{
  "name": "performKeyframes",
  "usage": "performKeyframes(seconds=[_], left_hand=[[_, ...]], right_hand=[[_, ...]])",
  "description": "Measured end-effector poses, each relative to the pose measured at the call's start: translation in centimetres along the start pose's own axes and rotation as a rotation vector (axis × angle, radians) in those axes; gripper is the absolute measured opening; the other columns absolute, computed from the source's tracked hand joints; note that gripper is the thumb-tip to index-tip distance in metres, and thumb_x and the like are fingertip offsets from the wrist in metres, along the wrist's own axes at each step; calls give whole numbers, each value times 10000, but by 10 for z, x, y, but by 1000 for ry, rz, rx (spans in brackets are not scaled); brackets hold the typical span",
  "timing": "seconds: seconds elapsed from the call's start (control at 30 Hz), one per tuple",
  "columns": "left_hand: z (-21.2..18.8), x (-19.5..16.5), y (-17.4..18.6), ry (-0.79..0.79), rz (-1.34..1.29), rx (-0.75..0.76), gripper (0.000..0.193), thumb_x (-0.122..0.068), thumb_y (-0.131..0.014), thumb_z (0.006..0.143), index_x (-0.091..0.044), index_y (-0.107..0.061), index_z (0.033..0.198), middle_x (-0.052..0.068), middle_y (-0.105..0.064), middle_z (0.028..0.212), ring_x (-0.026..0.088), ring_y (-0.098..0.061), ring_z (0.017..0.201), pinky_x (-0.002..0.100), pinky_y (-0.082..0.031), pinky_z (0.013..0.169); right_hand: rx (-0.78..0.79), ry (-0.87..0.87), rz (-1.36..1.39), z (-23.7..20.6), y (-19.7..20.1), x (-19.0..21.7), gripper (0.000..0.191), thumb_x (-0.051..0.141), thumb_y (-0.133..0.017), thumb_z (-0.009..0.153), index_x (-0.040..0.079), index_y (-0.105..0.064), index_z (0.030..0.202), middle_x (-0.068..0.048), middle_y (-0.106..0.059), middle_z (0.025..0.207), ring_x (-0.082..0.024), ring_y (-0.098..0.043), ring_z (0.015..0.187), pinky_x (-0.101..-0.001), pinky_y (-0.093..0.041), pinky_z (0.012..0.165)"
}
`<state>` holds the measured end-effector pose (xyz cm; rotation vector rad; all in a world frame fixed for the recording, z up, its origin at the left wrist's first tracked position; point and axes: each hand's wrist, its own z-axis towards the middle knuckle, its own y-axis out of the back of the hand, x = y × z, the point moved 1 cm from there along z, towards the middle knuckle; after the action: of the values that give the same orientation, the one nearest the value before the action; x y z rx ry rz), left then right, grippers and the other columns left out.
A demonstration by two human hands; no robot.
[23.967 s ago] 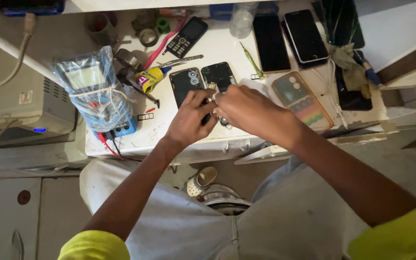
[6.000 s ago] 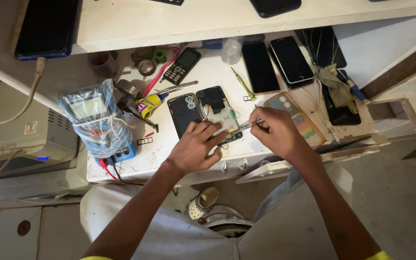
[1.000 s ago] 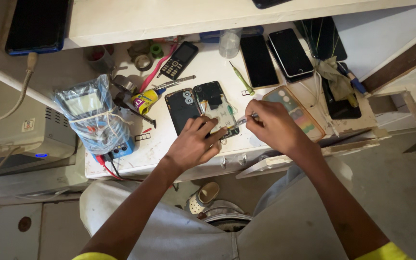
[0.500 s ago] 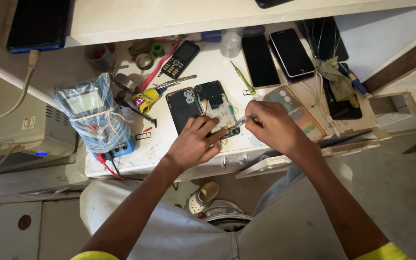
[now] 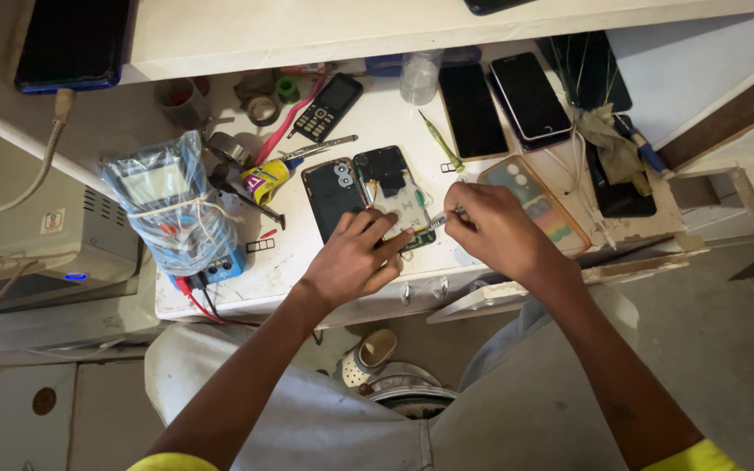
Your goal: The person works on a disassembled smartphone at a repair bench, prying and unscrewing internal components with a screwdriver, then brushing the phone's internals and back cover with a toothbrush, and finally pressing the back cover onto the phone body.
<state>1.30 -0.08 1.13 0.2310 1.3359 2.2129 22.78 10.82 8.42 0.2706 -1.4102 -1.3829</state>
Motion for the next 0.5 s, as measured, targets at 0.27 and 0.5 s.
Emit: performKeyframes(seconds=[0.27,0.5], left_hand=[[0,0,0,6,-3,4,421,-255,-674,888,-80,-700,1270,131,-605,1309,292,-542,1173,437,-445,972],[2,-1,2,-2,19,-4,424,-248,-662,893,-84,-698,1282,134,-606,1288,298,-550,1147,436,-452,955]], right_hand=[[22,-44,5,1,2,5,153,33,-688,887,4,-539,896,-120,-647,770,-248,-650,657,-385,-511,614],[5,2,-22,2,2,8,152,29,-691,884,4,-541,887,-124,-640,772,-267,-638,682,-405,-502,634]])
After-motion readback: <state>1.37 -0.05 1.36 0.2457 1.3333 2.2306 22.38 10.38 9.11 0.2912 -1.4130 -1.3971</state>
